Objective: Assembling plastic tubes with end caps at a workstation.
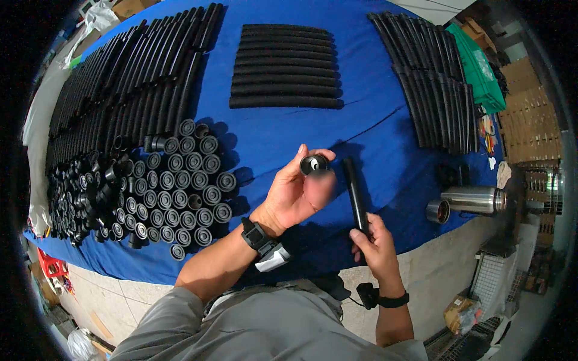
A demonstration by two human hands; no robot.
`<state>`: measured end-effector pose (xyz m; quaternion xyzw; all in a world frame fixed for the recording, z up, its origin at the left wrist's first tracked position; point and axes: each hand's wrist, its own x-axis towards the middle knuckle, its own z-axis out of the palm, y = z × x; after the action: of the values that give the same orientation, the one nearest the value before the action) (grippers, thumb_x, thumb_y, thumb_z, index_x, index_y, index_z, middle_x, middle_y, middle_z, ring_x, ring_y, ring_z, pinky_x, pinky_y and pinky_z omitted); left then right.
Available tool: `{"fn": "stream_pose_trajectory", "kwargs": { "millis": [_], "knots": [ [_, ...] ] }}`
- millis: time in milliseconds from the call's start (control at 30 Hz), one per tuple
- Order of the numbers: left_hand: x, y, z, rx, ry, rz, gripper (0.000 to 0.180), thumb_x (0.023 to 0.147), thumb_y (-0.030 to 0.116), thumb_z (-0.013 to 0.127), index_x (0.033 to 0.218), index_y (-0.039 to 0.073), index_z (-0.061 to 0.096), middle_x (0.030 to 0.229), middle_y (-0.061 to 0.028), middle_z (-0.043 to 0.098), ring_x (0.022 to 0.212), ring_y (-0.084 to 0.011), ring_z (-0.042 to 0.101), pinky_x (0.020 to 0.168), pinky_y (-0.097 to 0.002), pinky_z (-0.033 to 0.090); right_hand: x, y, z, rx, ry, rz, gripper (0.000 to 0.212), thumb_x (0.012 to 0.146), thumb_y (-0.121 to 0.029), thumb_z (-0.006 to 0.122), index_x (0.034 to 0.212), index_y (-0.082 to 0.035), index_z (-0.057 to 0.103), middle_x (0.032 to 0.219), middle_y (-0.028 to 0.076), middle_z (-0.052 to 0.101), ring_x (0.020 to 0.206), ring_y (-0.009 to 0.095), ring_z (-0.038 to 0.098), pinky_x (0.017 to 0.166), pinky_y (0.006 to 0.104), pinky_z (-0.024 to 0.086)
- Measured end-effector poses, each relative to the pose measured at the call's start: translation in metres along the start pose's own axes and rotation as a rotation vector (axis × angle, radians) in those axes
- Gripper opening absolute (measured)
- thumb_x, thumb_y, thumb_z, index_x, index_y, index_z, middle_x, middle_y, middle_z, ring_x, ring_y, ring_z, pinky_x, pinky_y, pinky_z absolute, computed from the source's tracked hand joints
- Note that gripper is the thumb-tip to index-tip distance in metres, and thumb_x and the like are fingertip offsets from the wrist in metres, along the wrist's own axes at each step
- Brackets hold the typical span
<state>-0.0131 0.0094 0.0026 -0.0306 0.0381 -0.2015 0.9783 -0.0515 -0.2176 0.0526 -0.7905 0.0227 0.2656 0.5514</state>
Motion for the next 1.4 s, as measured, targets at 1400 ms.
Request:
{"fn": "stream_pose_trajectory", "kwargs": {
  "millis": [1400],
  "knots": [
    [-0.001,0.001,0.010,0.406,0.275,0.399,0.033,0.101,0.040,0.051,0.088,0.010,0.053,0.068,-0.0030,0.051,0.055,-0.0152,0.054,0.055,-0.0325,0.050,-0.022,-0.008,0.042,0.289,-0.261,0.206,0.037,0.103,-0.031,0.049,0.127,-0.004,0.056,0.071,0.000,0.053,0.047,0.005,0.046,0.039,0.0206,0.036]
  ]
}}
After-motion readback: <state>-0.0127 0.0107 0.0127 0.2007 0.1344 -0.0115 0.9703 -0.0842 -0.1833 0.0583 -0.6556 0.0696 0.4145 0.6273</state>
